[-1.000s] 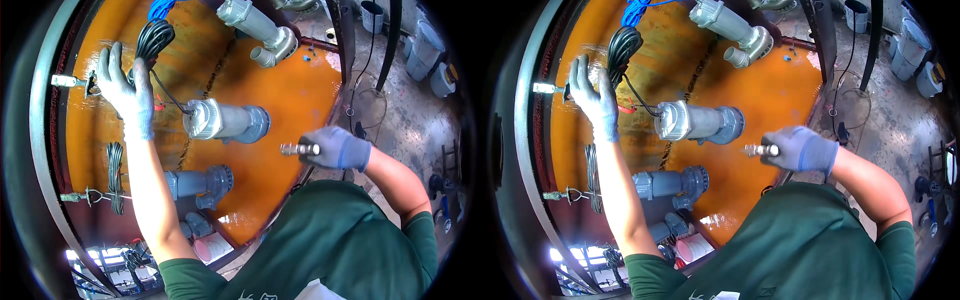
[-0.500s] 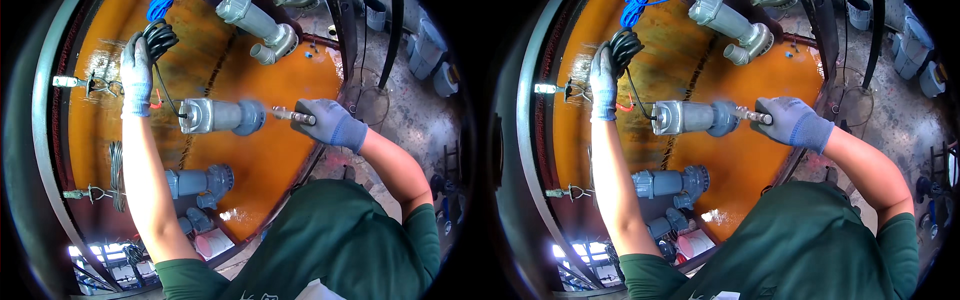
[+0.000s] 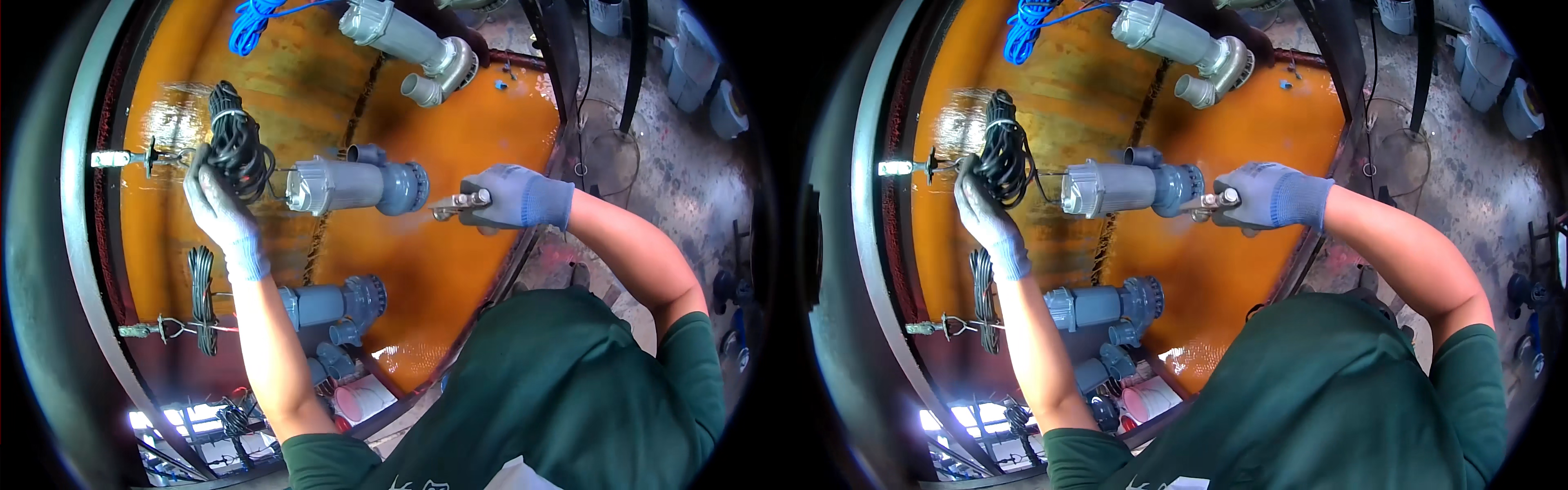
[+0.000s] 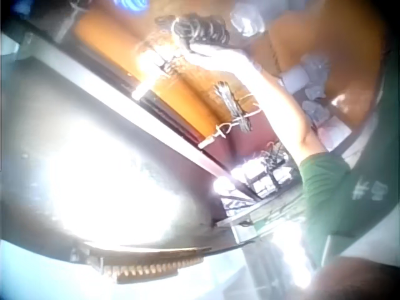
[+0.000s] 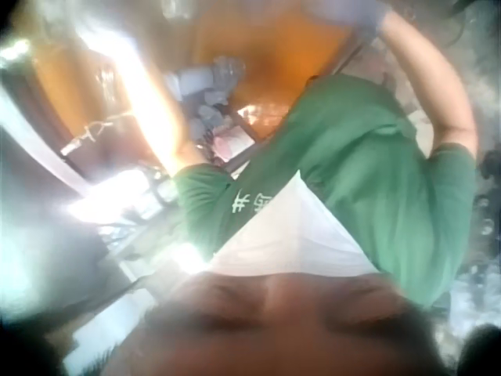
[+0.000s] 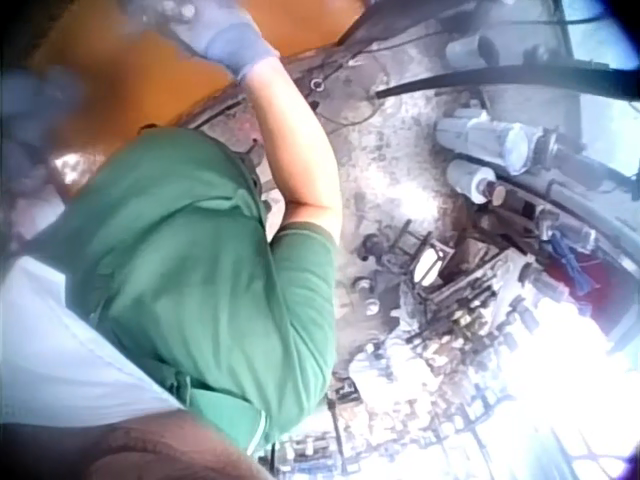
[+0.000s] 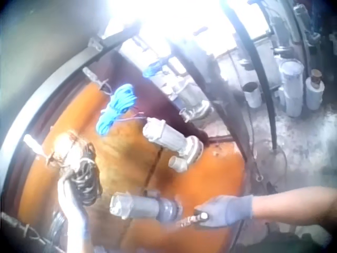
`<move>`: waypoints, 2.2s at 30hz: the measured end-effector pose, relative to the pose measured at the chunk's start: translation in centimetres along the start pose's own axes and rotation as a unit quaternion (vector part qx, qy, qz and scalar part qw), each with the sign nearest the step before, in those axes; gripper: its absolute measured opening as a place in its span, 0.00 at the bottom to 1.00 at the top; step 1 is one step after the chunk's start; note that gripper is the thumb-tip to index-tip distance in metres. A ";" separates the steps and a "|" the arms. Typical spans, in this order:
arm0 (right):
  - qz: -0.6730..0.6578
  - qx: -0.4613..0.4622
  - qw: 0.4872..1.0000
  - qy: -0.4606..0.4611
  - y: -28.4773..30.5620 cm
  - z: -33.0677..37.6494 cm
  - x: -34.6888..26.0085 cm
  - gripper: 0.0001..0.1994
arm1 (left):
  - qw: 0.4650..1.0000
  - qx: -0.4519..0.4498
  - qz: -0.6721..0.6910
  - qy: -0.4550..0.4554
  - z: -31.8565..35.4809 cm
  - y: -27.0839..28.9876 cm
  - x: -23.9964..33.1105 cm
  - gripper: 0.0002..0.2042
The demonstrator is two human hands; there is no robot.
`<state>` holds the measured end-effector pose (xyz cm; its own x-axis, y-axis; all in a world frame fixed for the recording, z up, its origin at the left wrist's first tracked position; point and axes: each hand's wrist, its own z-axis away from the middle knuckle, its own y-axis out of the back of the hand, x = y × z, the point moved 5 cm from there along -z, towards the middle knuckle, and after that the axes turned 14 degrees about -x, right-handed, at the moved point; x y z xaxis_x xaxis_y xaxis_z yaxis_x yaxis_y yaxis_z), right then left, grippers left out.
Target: The person spray paints suspended water pumps using a spray gun while turning and holding the pumps and attached cables by hand.
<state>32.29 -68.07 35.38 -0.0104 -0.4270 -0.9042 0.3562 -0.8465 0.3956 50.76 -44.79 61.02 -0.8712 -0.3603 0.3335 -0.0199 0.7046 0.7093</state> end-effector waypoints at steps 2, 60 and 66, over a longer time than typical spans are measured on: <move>-0.014 0.061 0.998 0.009 0.2 -0.7 1.9 0.18 | 0.998 0.029 0.031 0.052 1.6 0.7 0.5 0.21; 0.108 -0.026 0.994 0.013 12.9 -3.9 -6.1 0.19 | 0.965 0.131 -0.223 0.044 7.2 11.3 -6.2 0.20; 0.236 -0.081 0.968 0.027 12.3 -4.8 -10.3 0.22 | 0.993 0.095 0.044 0.050 4.9 5.5 1.3 0.22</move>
<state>41.23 -72.60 48.81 0.2354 -0.7331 -0.6381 0.4516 -0.4989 0.7397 47.08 -38.43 62.30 -0.8208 -0.3451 0.4552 -0.0465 0.8346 0.5489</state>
